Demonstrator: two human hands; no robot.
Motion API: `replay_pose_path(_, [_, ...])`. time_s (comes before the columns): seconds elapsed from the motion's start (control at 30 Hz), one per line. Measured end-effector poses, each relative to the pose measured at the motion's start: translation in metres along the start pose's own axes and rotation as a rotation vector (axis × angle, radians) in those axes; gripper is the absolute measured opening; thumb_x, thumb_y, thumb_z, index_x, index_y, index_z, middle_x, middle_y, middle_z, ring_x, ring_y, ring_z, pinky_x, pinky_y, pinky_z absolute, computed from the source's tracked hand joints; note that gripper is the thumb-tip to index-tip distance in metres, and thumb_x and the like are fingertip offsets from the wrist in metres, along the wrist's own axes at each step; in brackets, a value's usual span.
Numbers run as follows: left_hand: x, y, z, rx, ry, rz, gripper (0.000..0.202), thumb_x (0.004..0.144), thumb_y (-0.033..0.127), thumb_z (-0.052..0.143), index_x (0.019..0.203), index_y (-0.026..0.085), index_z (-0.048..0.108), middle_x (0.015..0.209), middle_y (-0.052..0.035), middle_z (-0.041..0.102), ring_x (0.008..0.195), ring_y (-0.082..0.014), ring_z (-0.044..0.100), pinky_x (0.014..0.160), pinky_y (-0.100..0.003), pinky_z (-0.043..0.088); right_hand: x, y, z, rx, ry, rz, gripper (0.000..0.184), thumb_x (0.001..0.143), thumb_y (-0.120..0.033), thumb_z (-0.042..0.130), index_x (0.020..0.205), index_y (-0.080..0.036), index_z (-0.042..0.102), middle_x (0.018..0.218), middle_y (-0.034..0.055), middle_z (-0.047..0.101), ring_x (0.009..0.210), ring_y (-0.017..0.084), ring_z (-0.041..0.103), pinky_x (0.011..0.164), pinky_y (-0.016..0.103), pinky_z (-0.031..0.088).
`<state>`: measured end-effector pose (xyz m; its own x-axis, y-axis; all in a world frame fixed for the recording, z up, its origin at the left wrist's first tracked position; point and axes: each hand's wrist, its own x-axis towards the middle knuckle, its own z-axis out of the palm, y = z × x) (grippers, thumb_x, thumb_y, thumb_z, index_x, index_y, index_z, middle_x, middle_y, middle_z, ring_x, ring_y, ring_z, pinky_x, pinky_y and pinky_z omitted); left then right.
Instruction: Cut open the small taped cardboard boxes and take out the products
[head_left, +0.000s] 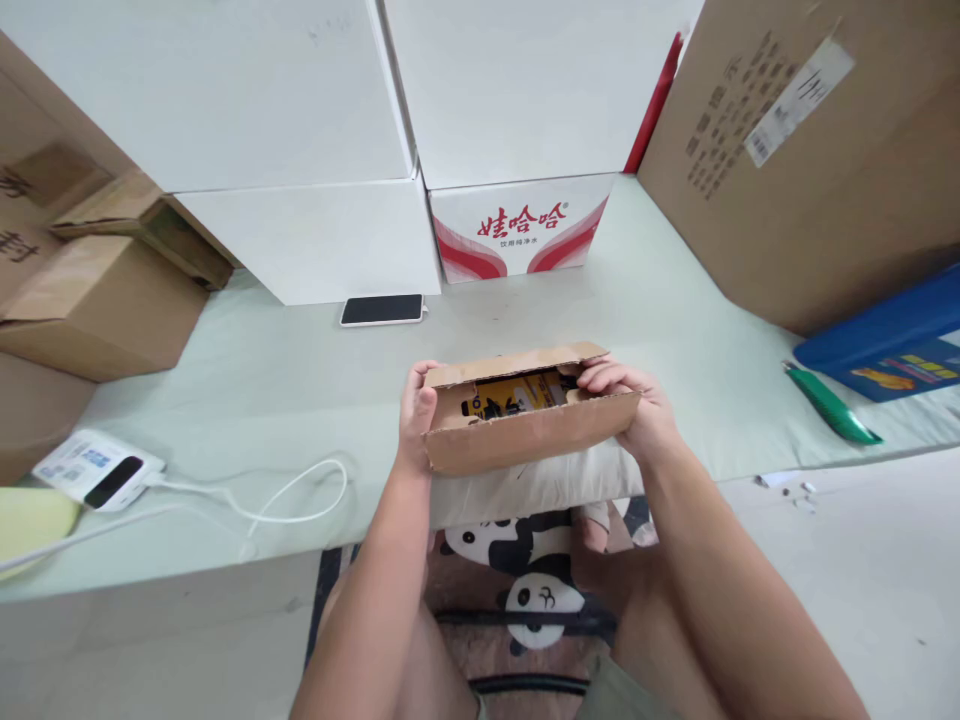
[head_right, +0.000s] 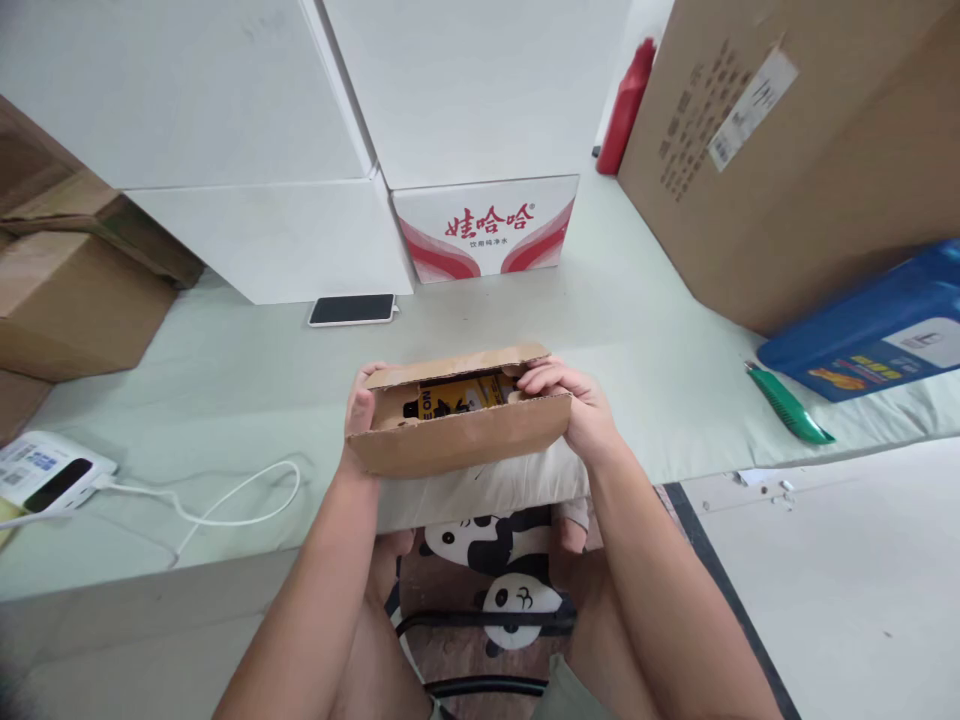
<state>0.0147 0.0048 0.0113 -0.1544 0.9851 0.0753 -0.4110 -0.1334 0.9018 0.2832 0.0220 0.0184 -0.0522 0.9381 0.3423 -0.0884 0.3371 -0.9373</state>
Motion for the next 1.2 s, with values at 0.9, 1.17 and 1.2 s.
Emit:
replay_pose_path(0.9, [-0.007, 0.027, -0.016, 0.661, -0.049, 0.353, 0.073, 0.091, 0.079, 0.035, 0.062, 0.021, 0.068, 0.149, -0.0055, 0.048, 0.134, -0.0303, 0.047, 0.119, -0.041, 0.046, -0.009, -0.005, -0.002, -0.475, -0.252, -0.283, 0.073, 0.105, -0.059, 0.012, 0.106, -0.030, 0.078, 0.145, 0.0042, 0.057, 0.140, 0.031, 0.042, 0.125, 0.054, 0.032])
replay_pose_path(1.17, [-0.010, 0.031, -0.011, 0.560, 0.361, 0.589, 0.046, 0.090, 0.053, 0.042, 0.058, 0.021, 0.048, 0.106, -0.0086, 0.056, 0.111, -0.0253, 0.055, 0.108, -0.042, 0.046, -0.014, -0.001, 0.007, -0.463, -0.108, -0.261, 0.074, 0.104, -0.062, 0.010, 0.102, -0.030, 0.077, 0.146, 0.0048, 0.053, 0.137, 0.031, 0.042, 0.116, 0.053, 0.041])
replay_pose_path(1.2, [-0.010, 0.039, -0.011, 0.580, 0.360, 0.581, 0.041, 0.088, 0.049, 0.045, 0.059, 0.022, 0.051, 0.098, -0.0081, 0.056, 0.105, -0.0247, 0.057, 0.105, -0.042, 0.048, -0.015, 0.000, 0.009, -0.457, -0.087, -0.276, 0.073, 0.104, -0.061, 0.010, 0.103, -0.029, 0.076, 0.145, 0.0053, 0.053, 0.137, 0.031, 0.043, 0.115, 0.053, 0.042])
